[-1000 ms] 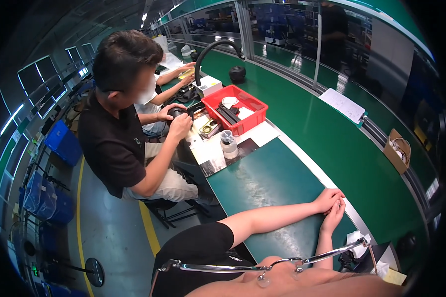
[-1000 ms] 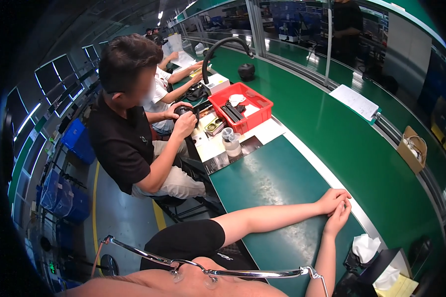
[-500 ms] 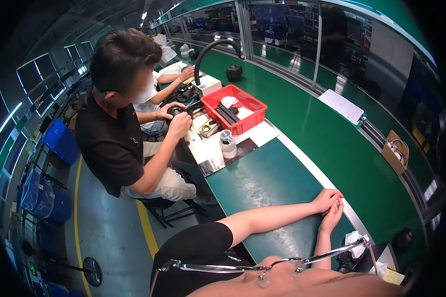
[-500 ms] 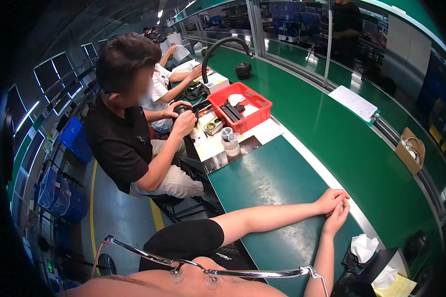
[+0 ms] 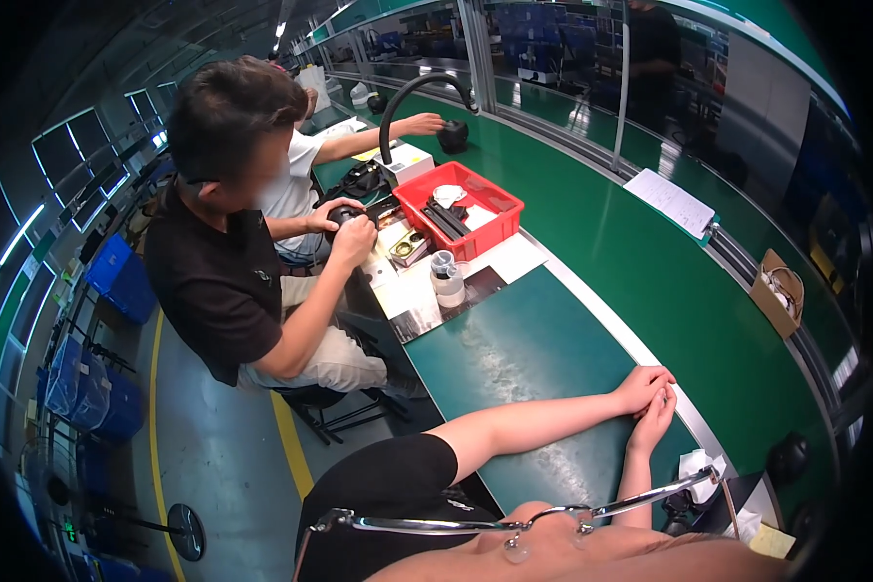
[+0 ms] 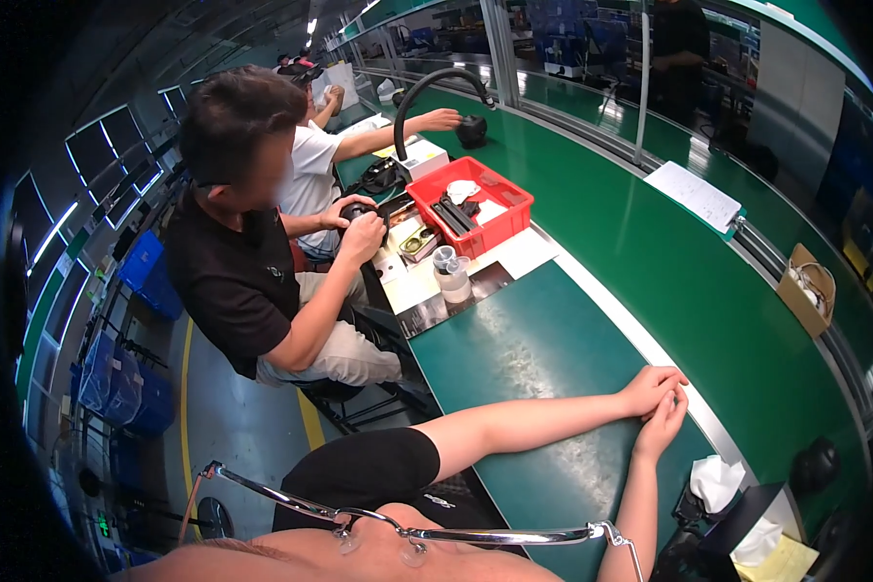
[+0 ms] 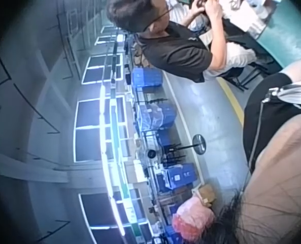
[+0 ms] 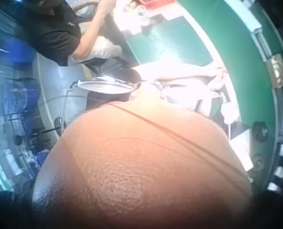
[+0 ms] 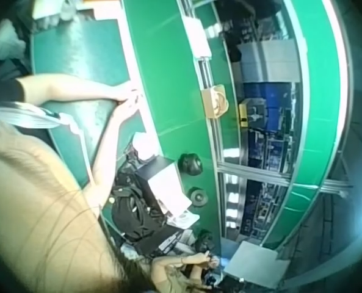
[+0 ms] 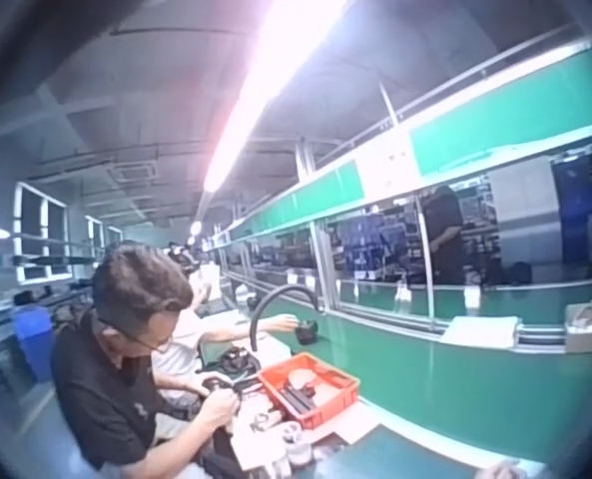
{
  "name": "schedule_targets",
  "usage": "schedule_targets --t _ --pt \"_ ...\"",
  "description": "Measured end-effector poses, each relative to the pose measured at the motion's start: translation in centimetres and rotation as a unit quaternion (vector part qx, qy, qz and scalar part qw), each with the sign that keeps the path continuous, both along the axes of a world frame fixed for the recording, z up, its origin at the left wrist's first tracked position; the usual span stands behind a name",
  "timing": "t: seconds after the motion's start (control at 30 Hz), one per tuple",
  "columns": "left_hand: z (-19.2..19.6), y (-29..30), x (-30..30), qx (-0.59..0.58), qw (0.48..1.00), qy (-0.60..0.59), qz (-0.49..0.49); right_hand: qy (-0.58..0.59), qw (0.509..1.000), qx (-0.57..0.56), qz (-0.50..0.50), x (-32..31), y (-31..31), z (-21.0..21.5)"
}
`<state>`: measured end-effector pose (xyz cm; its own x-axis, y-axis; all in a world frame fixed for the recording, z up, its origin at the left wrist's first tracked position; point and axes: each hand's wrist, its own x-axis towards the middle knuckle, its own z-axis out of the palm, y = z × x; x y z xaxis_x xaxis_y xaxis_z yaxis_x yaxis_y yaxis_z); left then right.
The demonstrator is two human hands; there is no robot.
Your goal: Cleaning and inspecting black dome-shaped camera housing components with a cloth at an assembly station.
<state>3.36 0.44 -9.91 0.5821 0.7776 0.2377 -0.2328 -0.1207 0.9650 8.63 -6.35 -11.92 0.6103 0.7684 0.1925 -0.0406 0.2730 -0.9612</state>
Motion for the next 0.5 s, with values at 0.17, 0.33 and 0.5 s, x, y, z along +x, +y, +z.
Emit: schedule_targets --t 0.17,0.33,0.5 --pt "-0.4 0.0 0.4 0.003 1.000 -0.007 0.001 0.002 1.000 -0.002 0.008 0.4 -0.1 -0.4" --pt "-0.8 0.1 0.5 -0.008 1.000 -0.008 0.004 0.007 1.000 0.004 0.013 0.5 0.1 -0.9" --pt "-0.3 0.0 0.2 -0.014 1.000 -0.005 -0.006 0.021 1.000 0.005 0.015 0.6 0.1 -0.9"
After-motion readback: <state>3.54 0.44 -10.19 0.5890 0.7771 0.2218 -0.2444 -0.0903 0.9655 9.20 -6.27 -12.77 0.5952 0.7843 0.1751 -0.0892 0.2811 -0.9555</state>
